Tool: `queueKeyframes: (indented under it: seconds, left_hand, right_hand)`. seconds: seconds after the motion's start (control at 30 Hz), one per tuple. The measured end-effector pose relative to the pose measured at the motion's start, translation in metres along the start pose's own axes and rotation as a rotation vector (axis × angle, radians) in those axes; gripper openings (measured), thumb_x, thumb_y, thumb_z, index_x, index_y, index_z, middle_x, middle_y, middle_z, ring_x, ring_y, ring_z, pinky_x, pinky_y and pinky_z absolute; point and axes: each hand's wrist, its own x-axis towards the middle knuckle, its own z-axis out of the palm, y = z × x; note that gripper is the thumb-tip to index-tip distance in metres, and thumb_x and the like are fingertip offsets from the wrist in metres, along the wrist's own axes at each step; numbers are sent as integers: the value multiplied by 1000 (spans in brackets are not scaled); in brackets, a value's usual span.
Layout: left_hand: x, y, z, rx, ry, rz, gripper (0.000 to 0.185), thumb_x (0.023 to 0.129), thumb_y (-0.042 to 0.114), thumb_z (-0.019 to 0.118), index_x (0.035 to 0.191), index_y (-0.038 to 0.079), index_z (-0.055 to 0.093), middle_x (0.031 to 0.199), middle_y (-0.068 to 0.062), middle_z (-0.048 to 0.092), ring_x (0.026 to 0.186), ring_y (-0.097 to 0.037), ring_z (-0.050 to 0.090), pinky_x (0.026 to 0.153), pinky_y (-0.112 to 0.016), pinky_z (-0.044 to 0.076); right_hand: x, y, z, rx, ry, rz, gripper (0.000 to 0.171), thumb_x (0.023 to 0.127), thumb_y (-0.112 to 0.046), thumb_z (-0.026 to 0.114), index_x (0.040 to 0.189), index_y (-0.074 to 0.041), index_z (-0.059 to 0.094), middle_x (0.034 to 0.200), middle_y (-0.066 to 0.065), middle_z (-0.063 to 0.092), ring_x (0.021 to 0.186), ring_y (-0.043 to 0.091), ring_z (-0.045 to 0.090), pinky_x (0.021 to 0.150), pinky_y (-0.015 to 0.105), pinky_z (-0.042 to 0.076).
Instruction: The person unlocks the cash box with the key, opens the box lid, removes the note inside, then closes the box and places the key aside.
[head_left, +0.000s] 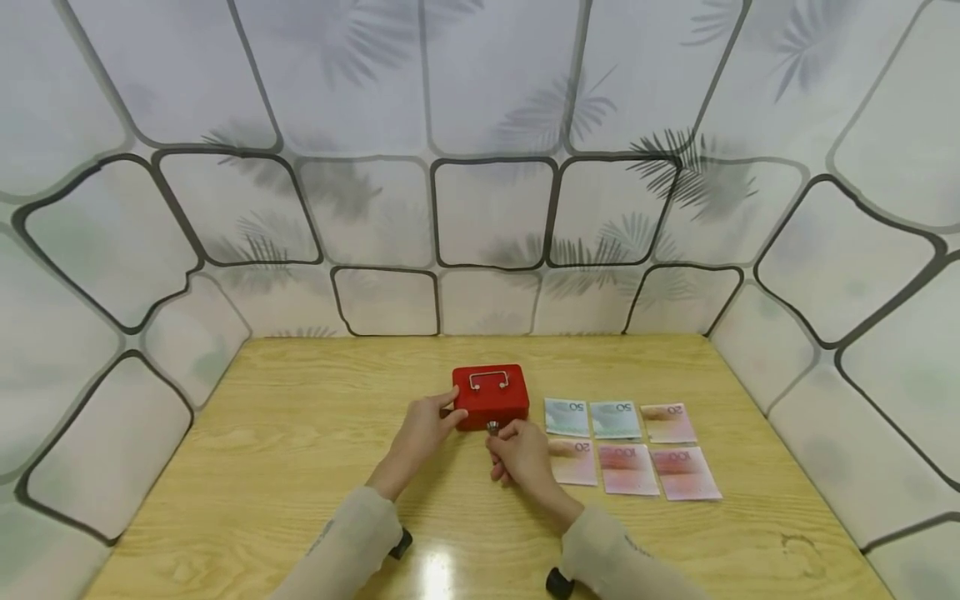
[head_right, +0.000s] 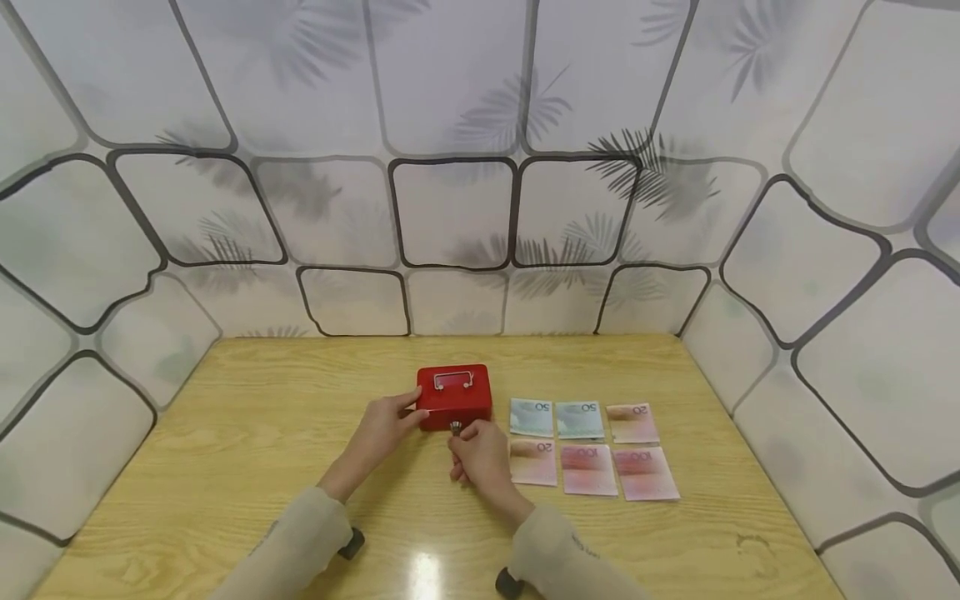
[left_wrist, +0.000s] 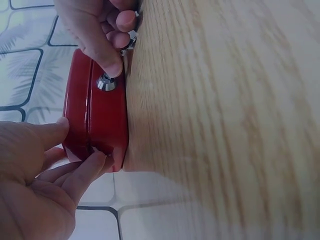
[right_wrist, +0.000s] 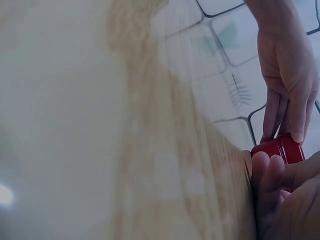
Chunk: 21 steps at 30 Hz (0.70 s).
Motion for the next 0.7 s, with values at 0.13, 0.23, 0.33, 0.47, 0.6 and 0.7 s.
queueKeyframes:
  seconds: [0.13, 0.23, 0.33, 0.47, 0.6, 0.7]
  left_hand:
    - [-2, -2, 2, -24, 17, 25, 40, 99, 14, 72, 137, 6, 67, 111, -19, 74, 52, -8, 43, 45, -19, 35]
    - [-3, -2, 2, -34, 23, 42, 39, 99, 12, 71, 137, 6, 68, 93, -14, 71, 45, -7, 30, 42, -19, 31]
    - [-3, -2, 1, -29, 27, 51, 38, 98, 12, 71, 136, 5, 68, 91, -14, 71, 44, -6, 28, 42, -18, 30]
    - [-3, -1, 1, -13, 34, 61, 38, 98, 11, 72, 135, 5, 69, 101, -17, 74, 46, -6, 28, 43, -18, 30]
    - [-2, -1, 1, -12, 31, 61, 38, 98, 11, 72, 134, 4, 68, 113, -20, 73, 46, -6, 27, 43, -18, 30]
    - [-2, 0, 2, -17, 24, 49, 38, 97, 11, 72, 135, 3, 68, 122, -22, 70, 47, -6, 26, 43, -18, 30]
  right_hand:
    - [-2, 0, 2, -63, 33, -56, 13, 94, -2, 71, 86, -1, 60, 57, 6, 64, 39, 12, 59, 36, 25, 49]
    - [-3, -1, 3, -124, 49, -114, 14, 93, 1, 70, 83, -3, 60, 54, 4, 62, 39, 11, 57, 37, 22, 45]
    - [-4, -3, 4, -150, 53, -146, 17, 91, 4, 69, 81, -4, 58, 54, 2, 60, 40, 12, 56, 39, 20, 43]
    - [-5, -3, 5, -169, 56, -173, 18, 89, 7, 69, 80, -4, 58, 54, 1, 59, 40, 10, 55, 41, 20, 44]
    - [-3, -2, 6, -214, 68, -209, 20, 88, 7, 69, 78, -6, 57, 53, -3, 57, 39, 6, 53, 40, 20, 42]
    - [-2, -1, 6, -227, 65, -214, 21, 88, 7, 68, 78, -7, 57, 52, -4, 56, 40, 5, 53, 40, 20, 41]
